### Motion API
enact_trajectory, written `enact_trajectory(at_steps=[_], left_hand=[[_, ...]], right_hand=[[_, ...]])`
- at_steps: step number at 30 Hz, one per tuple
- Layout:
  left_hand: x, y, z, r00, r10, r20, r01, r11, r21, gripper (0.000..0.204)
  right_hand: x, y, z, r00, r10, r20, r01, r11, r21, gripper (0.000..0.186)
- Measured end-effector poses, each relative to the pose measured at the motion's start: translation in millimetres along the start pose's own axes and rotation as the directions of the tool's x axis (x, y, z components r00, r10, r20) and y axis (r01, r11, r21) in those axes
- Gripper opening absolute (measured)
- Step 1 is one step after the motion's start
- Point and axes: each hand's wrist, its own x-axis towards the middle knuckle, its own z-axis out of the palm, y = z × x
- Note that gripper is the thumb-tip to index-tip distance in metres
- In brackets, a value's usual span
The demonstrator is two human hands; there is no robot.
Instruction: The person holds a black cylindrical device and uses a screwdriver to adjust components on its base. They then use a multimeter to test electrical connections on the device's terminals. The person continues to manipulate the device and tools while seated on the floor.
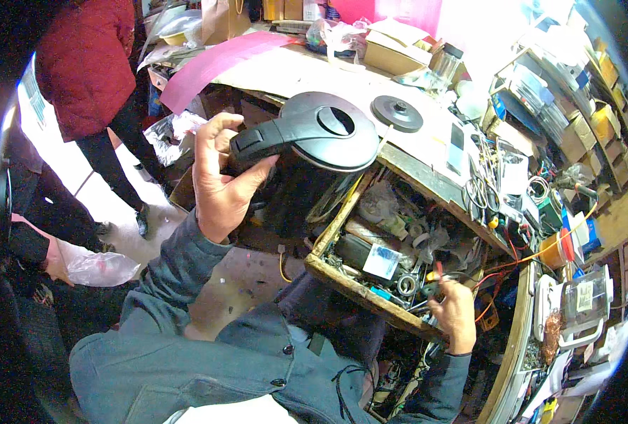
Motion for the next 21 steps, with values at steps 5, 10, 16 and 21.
enact_trajectory(at_steps=[5,10,16,21], left_hand=[[6.8,-16.1,-16.8,0.980,0.193,-0.046,-0.177,0.955,0.238,0.052],[28.5,-9.4,-43.4,0.969,-0.063,-0.239,0.028,0.989,-0.146,0.041],[32.1,-38.3,-76.2,0.768,-0.541,-0.343,0.345,0.801,-0.490,0.029],[2.9,-108.0,-127.9,0.673,-0.740,0.020,0.452,0.389,-0.803,0.007]], right_hand=[[26.0,-41.1,-21.8,0.945,0.314,-0.096,-0.127,0.619,0.775,0.009],[55.2,-58.6,-2.8,0.953,0.215,-0.212,0.209,0.036,0.977,0.024],[96.7,-96.4,32.4,0.953,0.146,-0.266,0.296,-0.254,0.921,0.018],[109.4,-104.1,41.2,0.989,0.140,-0.049,0.098,-0.364,0.926,0.018]])
